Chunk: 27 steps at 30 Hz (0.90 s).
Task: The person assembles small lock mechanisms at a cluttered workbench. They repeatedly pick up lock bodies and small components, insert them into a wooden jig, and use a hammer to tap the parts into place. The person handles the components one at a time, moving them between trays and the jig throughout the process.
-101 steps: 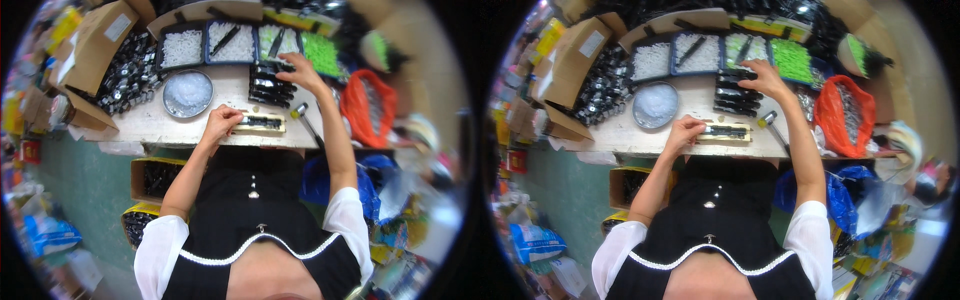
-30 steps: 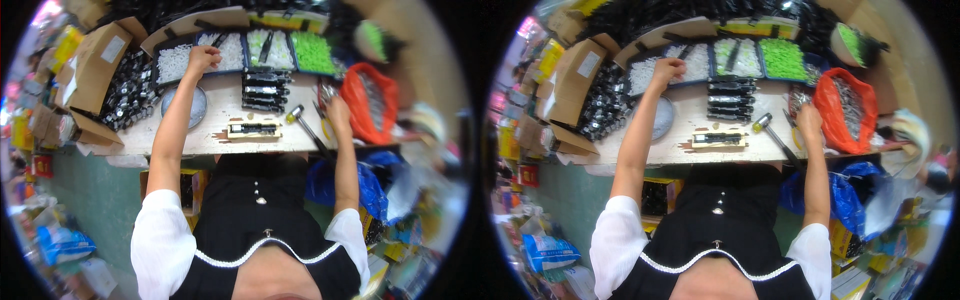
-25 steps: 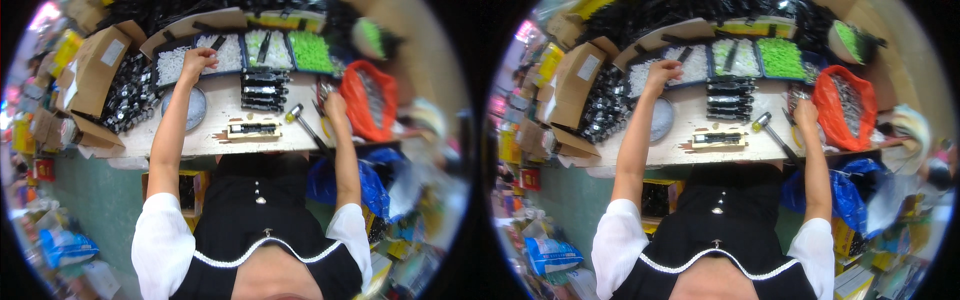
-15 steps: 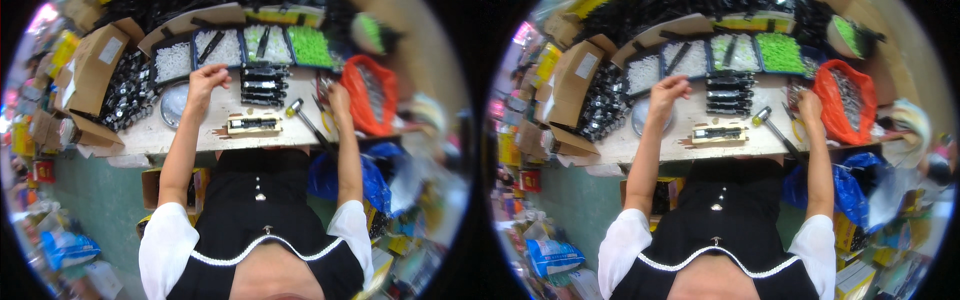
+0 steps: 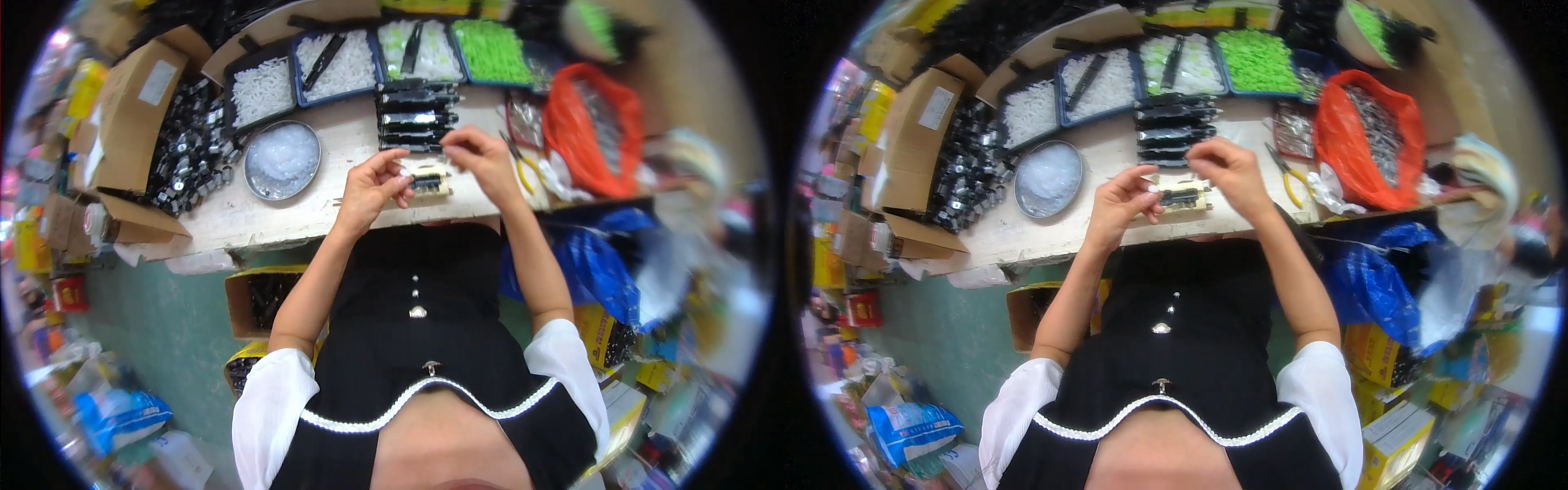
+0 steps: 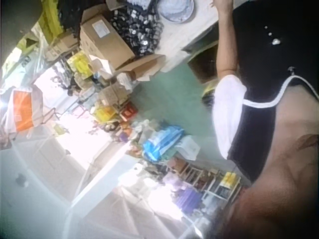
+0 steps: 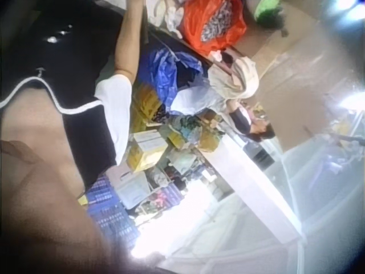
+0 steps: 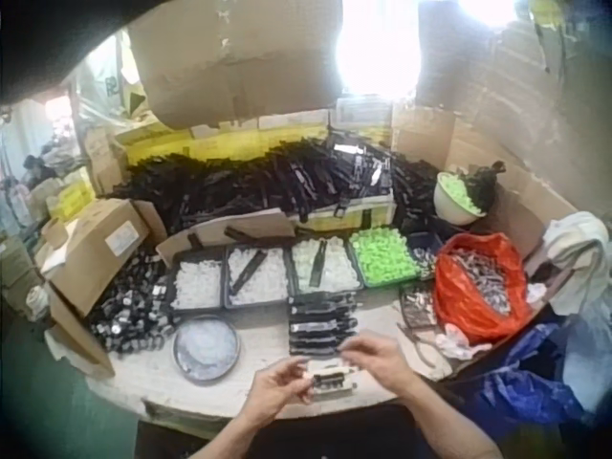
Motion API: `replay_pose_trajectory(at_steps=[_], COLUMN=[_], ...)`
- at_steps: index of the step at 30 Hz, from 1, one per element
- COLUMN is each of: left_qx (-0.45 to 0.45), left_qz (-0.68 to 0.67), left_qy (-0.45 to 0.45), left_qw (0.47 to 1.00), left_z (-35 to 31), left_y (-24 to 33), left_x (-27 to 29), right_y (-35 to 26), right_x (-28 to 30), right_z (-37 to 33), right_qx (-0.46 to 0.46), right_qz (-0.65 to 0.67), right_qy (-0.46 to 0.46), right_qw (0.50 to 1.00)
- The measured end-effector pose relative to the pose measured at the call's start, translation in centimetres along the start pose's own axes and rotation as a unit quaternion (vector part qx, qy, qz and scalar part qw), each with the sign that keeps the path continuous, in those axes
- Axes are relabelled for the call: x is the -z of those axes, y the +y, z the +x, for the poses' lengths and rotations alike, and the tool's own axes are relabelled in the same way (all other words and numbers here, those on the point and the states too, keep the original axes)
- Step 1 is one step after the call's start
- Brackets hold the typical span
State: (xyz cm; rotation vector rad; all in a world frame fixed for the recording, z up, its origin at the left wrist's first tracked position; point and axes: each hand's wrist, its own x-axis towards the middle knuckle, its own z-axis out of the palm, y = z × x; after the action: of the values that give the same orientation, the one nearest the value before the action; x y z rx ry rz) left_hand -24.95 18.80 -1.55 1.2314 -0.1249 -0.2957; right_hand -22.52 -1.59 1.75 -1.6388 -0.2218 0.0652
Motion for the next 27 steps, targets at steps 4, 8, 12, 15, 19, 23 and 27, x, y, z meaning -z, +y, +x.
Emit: replay_pose_trajectory(at_steps=[4,8,12,15,19,23,27], left_qx=[0.011,0.004,-0.007,-0.015,-0.019,-0.025,-0.037], left_qz=[-0.026,-0.038,-0.032,-0.028,-0.049,-0.047,-0.046], left_qy=[-0.005,-0.009,-0.014,-0.016,-0.006,0.008,0.015], left_qw=[1.000,0.999,0.999,0.999,0.999,0.999,0.998], left_z=[-0.4,-0.7,-0.8,-0.9,-1.2,-1.4,-1.5], left_y=[-0.4,-0.2,-0.2,-0.1,-0.1,-0.7,-1.2], left_x=[-0.4,-0.7,-0.8,-0.8,-0.9,-0.6,-0.3], right_y=[0.0,0.1,0.4,0.4,0.5,0.4,1.4], right_x=[-2.7,-3.6,-3.9,-4.0,-4.2,-4.4,-4.6], right_z=[-0.3,-0.4,-0.5,-0.6,-0.8,-0.8,-0.7], right_qx=[0.037,0.038,0.057,0.072,0.109,0.199,0.208], right_qz=[0.023,0.001,-0.021,-0.039,-0.092,-0.201,-0.191], right_qy=[-0.025,-0.031,-0.032,-0.025,-0.019,-0.031,-0.039], right_qw=[0.999,0.999,0.998,0.996,0.990,0.959,0.959])
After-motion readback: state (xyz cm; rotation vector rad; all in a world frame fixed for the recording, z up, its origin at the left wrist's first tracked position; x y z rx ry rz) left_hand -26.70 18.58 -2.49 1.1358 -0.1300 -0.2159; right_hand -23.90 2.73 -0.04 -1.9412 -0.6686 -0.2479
